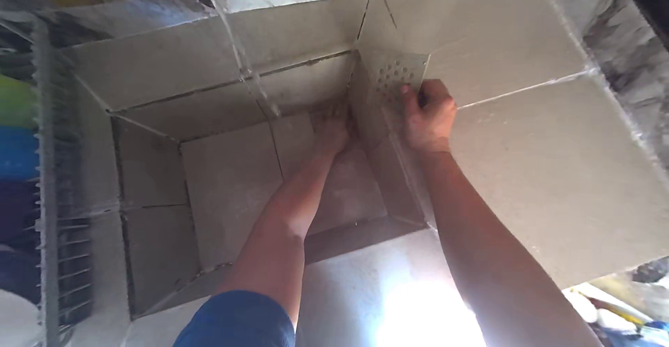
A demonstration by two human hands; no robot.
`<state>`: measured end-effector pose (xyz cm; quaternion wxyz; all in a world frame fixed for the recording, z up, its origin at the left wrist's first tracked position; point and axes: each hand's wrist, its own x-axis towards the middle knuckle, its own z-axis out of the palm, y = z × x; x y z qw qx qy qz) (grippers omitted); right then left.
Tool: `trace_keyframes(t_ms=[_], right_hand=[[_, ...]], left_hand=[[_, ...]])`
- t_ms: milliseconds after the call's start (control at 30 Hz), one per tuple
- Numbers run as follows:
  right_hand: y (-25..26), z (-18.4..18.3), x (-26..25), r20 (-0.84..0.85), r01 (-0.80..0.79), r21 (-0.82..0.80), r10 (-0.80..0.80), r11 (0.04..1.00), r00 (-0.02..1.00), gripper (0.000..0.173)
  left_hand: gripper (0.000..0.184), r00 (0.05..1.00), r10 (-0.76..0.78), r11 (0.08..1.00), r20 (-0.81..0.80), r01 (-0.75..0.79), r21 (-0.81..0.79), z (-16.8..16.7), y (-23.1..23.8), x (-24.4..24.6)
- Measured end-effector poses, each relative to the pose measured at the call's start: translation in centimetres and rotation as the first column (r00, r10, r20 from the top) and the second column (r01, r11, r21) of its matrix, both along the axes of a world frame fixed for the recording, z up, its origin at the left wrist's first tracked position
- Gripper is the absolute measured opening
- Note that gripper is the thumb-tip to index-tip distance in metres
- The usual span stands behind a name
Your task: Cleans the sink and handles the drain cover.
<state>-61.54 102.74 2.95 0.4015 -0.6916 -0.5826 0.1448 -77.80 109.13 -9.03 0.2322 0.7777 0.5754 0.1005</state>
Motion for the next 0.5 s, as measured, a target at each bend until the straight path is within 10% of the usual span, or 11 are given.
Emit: trace_keyframes(t_ms=[233, 333, 500], right_hand=[[0.2, -0.2, 0.0, -0.016, -0.022, 0.028, 0.023, 0.999, 1.0, 0.035], [0.3, -0.1, -0.2, -0.027, -0.025, 0.035, 0.026, 0.999, 0.999, 0.034], [0.2, 0.5, -0.1, 0.004, -0.022, -0.019, 0.022, 1.0, 1.0, 0.035]], left_hand=[[0.08, 0.943, 0.309, 0.948, -0.126, -0.295, 0.118, -1.8, -8.8, -16.1], [0.084, 0.871, 0.423, 0.905, -0.252, -0.42, 0.065, -1.1, -7.0, -15.5], [0.086, 0.991, -0.1, 0.995, -0.087, 0.1, -0.006, -1.0, -6.6, -6.1]])
